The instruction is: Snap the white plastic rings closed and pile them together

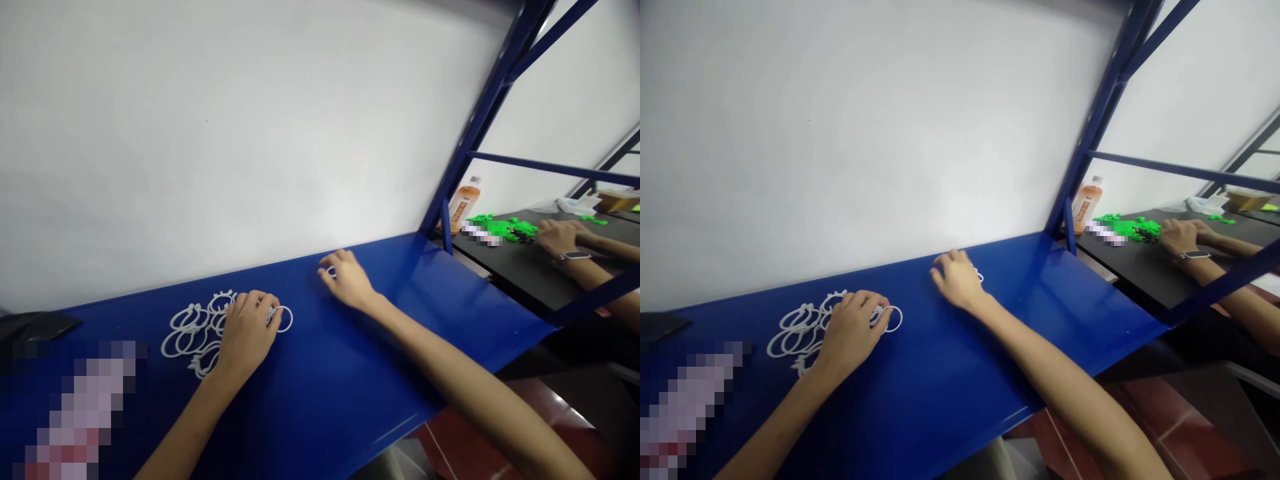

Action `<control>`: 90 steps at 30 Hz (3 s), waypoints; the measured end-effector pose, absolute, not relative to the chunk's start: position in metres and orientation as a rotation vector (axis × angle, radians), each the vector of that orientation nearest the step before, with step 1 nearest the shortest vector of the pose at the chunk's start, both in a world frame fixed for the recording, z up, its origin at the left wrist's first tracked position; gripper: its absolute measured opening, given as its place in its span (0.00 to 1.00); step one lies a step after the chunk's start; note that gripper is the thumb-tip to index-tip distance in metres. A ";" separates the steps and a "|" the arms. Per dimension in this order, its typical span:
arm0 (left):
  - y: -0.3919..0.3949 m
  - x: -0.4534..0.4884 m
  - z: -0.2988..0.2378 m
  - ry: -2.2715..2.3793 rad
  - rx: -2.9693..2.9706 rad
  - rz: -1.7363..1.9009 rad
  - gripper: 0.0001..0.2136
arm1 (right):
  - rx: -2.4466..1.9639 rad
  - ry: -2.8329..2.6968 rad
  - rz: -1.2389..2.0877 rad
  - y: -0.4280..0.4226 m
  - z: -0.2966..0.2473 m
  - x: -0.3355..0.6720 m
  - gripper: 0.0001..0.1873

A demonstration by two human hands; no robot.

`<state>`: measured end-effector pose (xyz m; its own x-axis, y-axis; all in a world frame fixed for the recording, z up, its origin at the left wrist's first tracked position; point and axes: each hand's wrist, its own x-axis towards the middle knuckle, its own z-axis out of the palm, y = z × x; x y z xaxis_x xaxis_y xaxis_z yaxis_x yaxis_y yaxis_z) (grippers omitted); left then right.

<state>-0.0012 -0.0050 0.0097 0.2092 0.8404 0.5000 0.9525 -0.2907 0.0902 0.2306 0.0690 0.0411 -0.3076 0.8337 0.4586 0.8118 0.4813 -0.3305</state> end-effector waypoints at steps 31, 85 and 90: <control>-0.016 0.012 0.006 -1.237 -2.550 -1.022 0.11 | -1.439 -2.184 0.504 0.006 0.017 0.208 0.08; -0.011 0.000 0.006 -1.552 -2.222 -0.578 0.13 | -1.333 -2.204 0.120 0.038 0.018 0.247 0.15; -0.009 -0.009 0.001 -1.591 -2.291 -0.473 0.12 | -1.599 -2.146 0.006 0.055 0.029 0.279 0.15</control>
